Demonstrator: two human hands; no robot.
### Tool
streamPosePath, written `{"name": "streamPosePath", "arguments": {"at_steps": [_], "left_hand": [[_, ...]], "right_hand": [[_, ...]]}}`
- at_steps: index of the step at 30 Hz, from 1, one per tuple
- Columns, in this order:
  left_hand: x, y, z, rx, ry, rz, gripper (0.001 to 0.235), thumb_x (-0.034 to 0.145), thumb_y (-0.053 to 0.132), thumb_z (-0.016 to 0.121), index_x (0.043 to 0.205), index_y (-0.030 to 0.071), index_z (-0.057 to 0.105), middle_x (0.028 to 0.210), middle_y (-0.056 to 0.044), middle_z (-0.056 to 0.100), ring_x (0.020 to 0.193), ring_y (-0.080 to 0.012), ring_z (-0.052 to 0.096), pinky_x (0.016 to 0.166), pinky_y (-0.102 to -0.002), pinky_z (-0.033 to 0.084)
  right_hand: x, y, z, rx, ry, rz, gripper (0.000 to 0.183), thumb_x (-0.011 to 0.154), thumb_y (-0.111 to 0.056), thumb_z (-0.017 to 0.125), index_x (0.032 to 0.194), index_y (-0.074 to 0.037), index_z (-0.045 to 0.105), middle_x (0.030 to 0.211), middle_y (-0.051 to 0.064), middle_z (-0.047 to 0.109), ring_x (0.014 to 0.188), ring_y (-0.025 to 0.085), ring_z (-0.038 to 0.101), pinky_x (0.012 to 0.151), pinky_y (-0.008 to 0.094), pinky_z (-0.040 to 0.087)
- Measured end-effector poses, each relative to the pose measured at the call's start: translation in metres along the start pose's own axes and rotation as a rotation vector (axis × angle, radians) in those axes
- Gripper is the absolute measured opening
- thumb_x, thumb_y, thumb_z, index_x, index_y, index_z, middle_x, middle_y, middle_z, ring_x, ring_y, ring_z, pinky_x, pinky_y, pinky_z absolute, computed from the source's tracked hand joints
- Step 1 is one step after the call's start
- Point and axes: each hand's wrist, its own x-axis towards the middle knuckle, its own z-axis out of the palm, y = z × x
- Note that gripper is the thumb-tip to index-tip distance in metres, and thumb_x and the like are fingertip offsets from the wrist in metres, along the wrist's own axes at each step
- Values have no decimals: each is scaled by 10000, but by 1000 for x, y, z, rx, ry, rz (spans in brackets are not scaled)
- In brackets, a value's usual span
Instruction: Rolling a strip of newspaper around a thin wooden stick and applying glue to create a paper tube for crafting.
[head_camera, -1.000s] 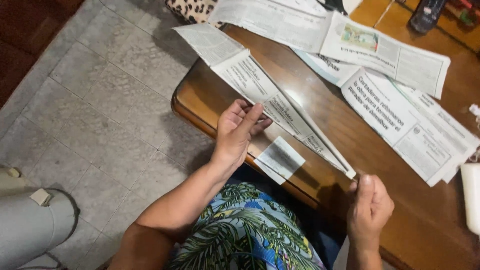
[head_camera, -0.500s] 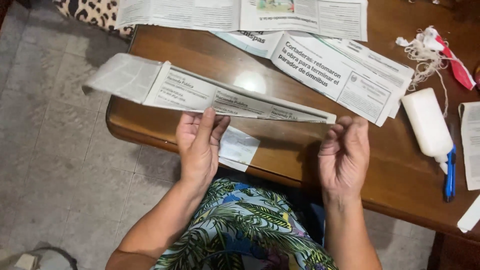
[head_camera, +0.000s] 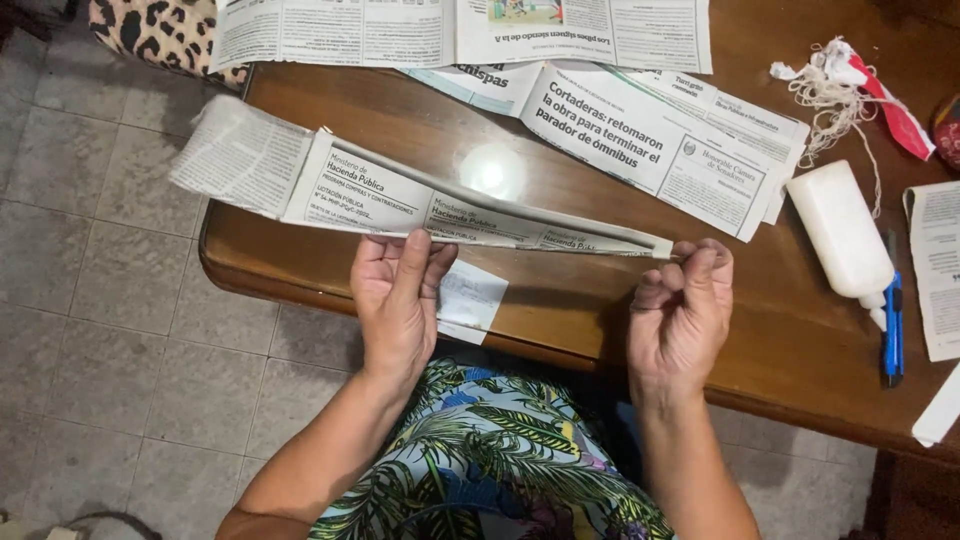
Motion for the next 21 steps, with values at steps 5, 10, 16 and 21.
{"name": "streamPosePath", "arguments": {"at_steps": [5,10,16,21], "left_hand": [[-2,-8,-7,31,-12,3,159,855,45,587,990,29,505,896,-83,635,789,-168,670,771,-321,589],[-5,-2,3,28,-8,27,208,832,34,616,1010,54,510,922,-51,635,788,-147,661,759,-331,591],[-3,-15,-18,-86,-169,38,258,830,10,644,1047,2,504,1063,-164,589,841,-234,629,770,-357,577],[-2,-16,-14,-114,-163,-17,221,829,37,655,1020,26,545,1013,-130,628,859,-224,629,801,-362,569]], "right_hand": [[-3,4,-2,-18,51,18,91,900,-221,576,902,-145,527,849,7,609,525,-18,469,661,170,583],[-5,4,2,15,51,79,110,906,-204,586,843,-165,505,823,-22,582,518,-31,462,687,136,566],[-5,-1,2,123,-57,114,100,881,-60,600,815,-95,533,988,47,572,661,70,605,626,152,566],[0,-3,-12,249,-133,103,234,972,4,492,1179,-80,562,1079,58,579,849,109,630,812,202,574]]}}
